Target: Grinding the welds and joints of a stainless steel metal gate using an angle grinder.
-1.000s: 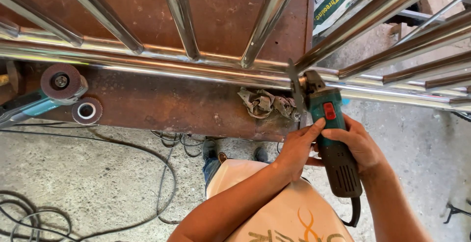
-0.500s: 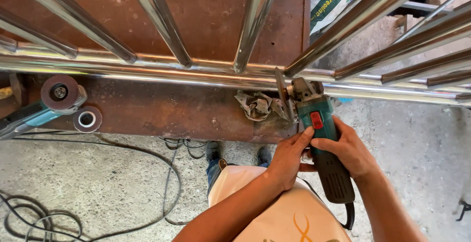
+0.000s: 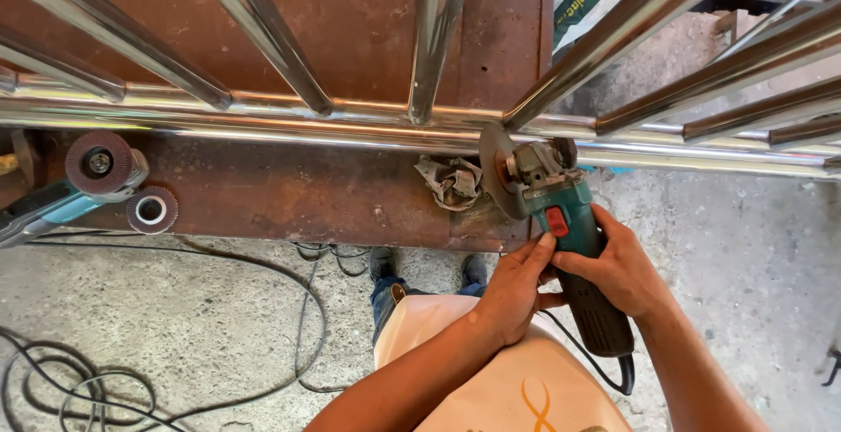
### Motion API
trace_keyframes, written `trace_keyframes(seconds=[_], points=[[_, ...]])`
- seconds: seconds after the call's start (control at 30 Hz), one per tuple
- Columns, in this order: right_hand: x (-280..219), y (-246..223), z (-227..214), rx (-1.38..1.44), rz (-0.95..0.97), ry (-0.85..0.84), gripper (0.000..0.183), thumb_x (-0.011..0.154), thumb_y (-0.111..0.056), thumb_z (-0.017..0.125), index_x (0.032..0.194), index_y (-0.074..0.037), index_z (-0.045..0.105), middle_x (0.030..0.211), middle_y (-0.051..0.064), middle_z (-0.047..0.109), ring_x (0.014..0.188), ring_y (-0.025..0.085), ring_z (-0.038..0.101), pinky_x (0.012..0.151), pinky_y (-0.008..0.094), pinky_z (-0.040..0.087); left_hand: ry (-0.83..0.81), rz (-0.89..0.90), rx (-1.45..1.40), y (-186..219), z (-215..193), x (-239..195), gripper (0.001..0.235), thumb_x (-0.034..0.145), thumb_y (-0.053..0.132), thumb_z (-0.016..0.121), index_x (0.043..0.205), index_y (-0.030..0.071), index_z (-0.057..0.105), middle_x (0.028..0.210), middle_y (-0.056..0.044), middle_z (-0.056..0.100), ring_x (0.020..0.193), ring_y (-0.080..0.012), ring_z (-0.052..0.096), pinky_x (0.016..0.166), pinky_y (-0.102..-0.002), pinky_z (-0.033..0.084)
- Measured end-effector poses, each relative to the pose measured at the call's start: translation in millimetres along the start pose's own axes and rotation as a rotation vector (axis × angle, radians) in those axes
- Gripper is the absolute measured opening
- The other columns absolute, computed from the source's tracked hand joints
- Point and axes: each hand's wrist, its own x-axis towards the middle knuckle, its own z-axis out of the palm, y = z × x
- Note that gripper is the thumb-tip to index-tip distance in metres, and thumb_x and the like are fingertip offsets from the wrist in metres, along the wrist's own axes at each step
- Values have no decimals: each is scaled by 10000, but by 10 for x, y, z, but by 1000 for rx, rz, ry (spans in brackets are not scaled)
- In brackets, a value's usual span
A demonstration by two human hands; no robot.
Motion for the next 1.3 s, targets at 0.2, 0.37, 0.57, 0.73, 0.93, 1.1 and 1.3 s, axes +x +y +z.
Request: trace_keyframes(seconds=[0.2, 0.37, 0.57, 0.73, 0.93, 1.1, 1.3], points=[[38, 69, -13, 6, 4, -39, 636, 639, -4, 914, 1227, -46, 677, 1042, 171, 691, 944, 324, 676, 873, 489, 567, 18, 12, -5, -99, -32, 48, 462, 1065, 460, 608, 1363, 109, 646, 1076, -28, 681, 1036, -193, 662, 890, -610, 557], [-24, -47, -50, -68, 9, -12, 660, 625, -57, 935, 1231, -57, 672, 1010, 170, 682, 928, 316, 665, 880, 477, 556, -2, -11, -30, -41, 60, 1, 375, 1081, 408, 567, 1341, 146, 637, 1001, -14, 692, 1002, -165, 641, 916, -621, 543], [-40, -134, -34, -200, -2, -15, 701, 643, -115, 904, 1295, -92, 648, 992, 182, 685, 933, 290, 665, 870, 452, 559, 12, 20, 7, -108, -30, 117, 423, 1010, 336, 658, 1364, 109, 611, 892, -99, 736, 919, -195, 656, 870, -614, 561], [67, -4, -89, -264, -13, 11, 757, 622, -178, 915, 1327, -136, 644, 1004, 167, 703, 938, 282, 661, 857, 451, 547, 89, 61, 28, -31, 166, 21, 454, 1013, 406, 701, 1322, 75, 662, 928, -81, 743, 908, -171, 676, 833, -570, 584], [46, 25, -130, -360, -16, 27, 842, 606, -249, 901, 1392, -176, 609, 1072, 192, 725, 1044, 345, 684, 896, 489, 534, 101, 76, 25, -224, 94, 173, 496, 1025, 440, 689, 1343, 61, 646, 919, -121, 754, 896, -179, 704, 829, -567, 586], [32, 6, -118, -391, -43, 27, 886, 595, -271, 901, 1418, -185, 584, 1100, 223, 726, 1105, 401, 679, 907, 529, 528, 133, 88, -7, -375, 39, 309, 535, 1005, 441, 715, 1337, 27, 641, 1064, -111, 730, 921, -196, 709, 796, -578, 595], [29, -7, -186, -460, -50, 40, 927, 583, -308, 888, 1441, -193, 556, 1074, 219, 740, 1081, 413, 690, 882, 524, 545, 107, 100, 4, -249, 189, 200, 572, 991, 452, 723, 1353, 20, 622, 1153, -128, 714, 960, -226, 710, 827, -595, 583]])
